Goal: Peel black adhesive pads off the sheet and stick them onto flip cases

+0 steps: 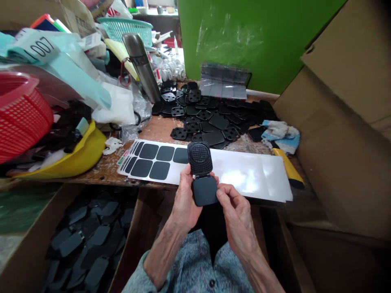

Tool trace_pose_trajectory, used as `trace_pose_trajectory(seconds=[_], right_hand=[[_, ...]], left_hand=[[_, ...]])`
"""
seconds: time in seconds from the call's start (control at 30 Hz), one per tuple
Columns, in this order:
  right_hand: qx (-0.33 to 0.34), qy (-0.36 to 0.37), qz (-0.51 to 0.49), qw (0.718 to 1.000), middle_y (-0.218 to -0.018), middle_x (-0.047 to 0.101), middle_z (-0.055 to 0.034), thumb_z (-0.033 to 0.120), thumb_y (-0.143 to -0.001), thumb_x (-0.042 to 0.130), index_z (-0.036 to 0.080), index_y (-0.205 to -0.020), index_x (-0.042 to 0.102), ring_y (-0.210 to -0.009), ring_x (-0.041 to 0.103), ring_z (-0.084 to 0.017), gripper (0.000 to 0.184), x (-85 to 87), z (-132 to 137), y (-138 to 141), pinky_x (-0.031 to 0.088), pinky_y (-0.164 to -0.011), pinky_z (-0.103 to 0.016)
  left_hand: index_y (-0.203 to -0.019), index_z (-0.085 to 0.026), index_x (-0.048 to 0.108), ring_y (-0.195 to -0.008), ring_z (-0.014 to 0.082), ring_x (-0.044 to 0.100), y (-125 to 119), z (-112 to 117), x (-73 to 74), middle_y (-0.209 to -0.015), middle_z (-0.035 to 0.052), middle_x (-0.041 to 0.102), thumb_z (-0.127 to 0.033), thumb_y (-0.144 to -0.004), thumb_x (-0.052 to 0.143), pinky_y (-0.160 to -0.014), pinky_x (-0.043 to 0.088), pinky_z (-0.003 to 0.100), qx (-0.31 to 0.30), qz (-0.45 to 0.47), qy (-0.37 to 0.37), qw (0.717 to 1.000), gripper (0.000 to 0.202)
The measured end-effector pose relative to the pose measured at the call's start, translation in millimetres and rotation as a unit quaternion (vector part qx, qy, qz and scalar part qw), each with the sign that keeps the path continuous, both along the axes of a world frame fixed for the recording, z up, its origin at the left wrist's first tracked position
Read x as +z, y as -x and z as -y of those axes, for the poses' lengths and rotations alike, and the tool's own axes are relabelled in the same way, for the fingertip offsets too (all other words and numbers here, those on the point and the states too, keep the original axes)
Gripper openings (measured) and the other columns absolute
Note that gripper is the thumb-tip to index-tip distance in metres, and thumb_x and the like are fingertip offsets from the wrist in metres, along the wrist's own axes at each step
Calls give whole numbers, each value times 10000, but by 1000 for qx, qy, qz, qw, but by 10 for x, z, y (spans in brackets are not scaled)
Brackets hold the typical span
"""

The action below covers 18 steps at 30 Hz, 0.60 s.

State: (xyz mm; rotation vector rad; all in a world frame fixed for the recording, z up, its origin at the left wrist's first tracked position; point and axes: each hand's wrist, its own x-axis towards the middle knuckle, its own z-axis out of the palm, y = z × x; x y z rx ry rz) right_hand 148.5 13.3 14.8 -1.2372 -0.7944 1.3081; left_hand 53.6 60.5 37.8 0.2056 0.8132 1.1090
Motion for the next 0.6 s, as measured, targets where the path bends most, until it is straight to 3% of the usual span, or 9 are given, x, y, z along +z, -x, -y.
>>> trace_pose_trajectory(seconds=[0.17, 0.37, 0.6], right_hand=[[-7, -15, 47, 999, -897, 577, -2, 290, -857, 493, 188, -762, 511, -969, 506, -159, 140, 27, 7, -7, 364, -868, -267], [-28, -29, 174, 984, -759, 505, 5, 261, -840, 493, 189, -741, 491, -712, 478, -127, 122, 2, 7, 7, 396, -662, -240], [-29, -32, 244, 969, -790, 523, 5, 285, -838, 514, 212, -857, 467, -693, 518, -131, 89, -49, -3, 39, 418, -673, -264]], left_hand=[[-887, -150, 590, -806, 195, 620, 0, 13, 0, -787, 56, 637, -452, -839, 415, -734, 510, 330, 2, 6, -1, 1000, 353], [-934, -157, 576, -799, 190, 624, 13, -3, 20, -806, 59, 640, -419, -852, 396, -737, 509, 329, 11, 0, -2, 1000, 328], [-953, -153, 570, -748, 194, 631, 33, 24, 79, -807, 73, 654, -430, -830, 438, -708, 511, 326, -8, -50, -15, 999, 330]])
